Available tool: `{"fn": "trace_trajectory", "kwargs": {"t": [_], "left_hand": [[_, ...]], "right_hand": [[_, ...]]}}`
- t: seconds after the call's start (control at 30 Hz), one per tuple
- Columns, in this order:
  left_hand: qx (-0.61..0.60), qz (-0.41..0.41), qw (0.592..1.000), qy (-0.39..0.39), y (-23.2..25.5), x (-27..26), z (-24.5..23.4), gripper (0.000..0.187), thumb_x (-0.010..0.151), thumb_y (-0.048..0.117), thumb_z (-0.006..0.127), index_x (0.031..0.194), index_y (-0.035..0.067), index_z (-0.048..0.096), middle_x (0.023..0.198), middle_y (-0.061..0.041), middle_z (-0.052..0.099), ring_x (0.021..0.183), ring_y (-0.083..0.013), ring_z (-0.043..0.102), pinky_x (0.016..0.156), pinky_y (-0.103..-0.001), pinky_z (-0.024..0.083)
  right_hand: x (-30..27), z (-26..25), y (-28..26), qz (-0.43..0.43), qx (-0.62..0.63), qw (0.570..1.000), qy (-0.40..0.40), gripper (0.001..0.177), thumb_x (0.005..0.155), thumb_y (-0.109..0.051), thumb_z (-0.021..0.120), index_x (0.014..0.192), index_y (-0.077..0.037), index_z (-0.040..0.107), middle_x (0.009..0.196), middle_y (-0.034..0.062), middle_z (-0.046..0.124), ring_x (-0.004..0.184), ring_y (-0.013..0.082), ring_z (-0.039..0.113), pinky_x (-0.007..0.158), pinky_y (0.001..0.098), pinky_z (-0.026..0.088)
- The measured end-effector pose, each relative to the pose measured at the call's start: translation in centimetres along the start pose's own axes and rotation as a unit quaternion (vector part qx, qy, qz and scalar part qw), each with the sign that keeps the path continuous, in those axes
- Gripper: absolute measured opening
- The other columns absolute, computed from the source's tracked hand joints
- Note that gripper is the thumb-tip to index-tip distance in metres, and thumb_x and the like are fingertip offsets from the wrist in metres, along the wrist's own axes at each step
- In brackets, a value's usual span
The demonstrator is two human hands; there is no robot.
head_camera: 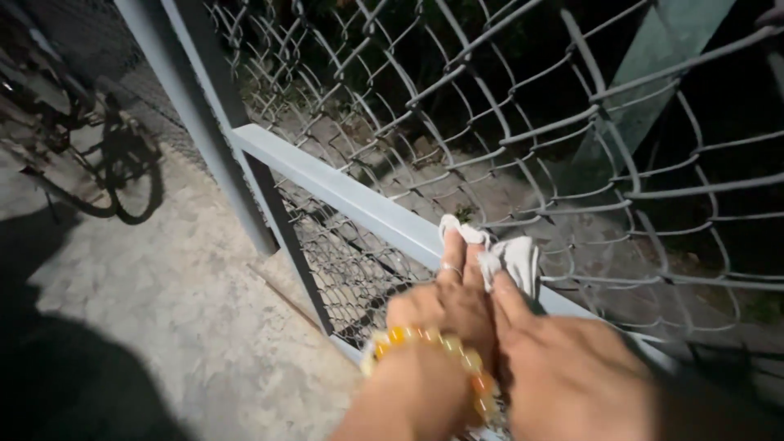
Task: Wiping a metal fence with a white cloth.
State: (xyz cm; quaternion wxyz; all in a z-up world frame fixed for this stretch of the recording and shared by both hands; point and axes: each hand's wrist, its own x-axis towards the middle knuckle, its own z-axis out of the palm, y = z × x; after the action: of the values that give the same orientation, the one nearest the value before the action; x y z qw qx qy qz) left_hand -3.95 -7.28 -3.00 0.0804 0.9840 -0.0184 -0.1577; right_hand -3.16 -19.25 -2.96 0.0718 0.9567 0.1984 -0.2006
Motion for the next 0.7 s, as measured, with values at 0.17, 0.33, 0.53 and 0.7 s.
{"fn": "trace_trajectory", "kwargs": {"t": [0.17,0.33,0.53,0.7], "left_hand": [[0.108,0.063,0.992,-0.029,-3.7,-0.5,-1.8,0.101,0.090,0.025,0.072,0.164,0.000,0.007,0.173,-0.023,-0.007,0.144,-0.0352,0.042,0.106,-0.049,0.044],[-0.003,0.020,1.000,-0.018,-1.9,-0.6,-1.1,0.094,0.092,0.008,0.062,0.168,0.012,0.006,0.175,-0.014,-0.006,0.135,-0.0351,0.054,0.108,-0.040,0.047],[-0.007,0.041,0.997,-0.068,1.6,-2.7,-1.5,0.083,0.104,0.018,0.049,0.167,0.003,-0.002,0.174,-0.023,-0.016,0.126,-0.0335,0.061,0.101,-0.044,0.051],[0.121,-0.039,0.988,-0.088,-0.8,-2.4,-3.9,0.102,0.099,0.026,0.060,0.164,-0.008,-0.012,0.170,-0.033,-0.014,0.125,-0.0302,0.060,0.100,-0.038,0.050]], "right_hand": [[1.0,-3.8,-2.7,-0.028,-0.051,0.998,-0.025,0.085,0.085,-0.008,0.049,0.161,0.005,0.012,0.168,0.0212,0.019,0.139,0.0318,0.048,0.115,0.0397,0.041],[-0.9,-2.4,-0.5,-0.037,-0.043,0.998,-0.025,0.083,0.087,-0.008,0.050,0.159,0.006,0.011,0.167,0.0238,0.013,0.143,0.0358,0.042,0.116,0.0409,0.038],[-3.0,-3.3,-0.7,0.063,-0.078,0.991,-0.090,0.089,0.087,-0.013,0.057,0.163,-0.006,0.012,0.173,0.0088,0.013,0.140,0.0195,0.053,0.118,0.0344,0.044],[2.2,-1.7,1.1,-0.078,-0.023,0.997,0.005,0.095,0.079,-0.006,0.059,0.162,-0.001,0.012,0.172,0.0157,0.007,0.139,0.0352,0.047,0.115,0.0433,0.038]]}}
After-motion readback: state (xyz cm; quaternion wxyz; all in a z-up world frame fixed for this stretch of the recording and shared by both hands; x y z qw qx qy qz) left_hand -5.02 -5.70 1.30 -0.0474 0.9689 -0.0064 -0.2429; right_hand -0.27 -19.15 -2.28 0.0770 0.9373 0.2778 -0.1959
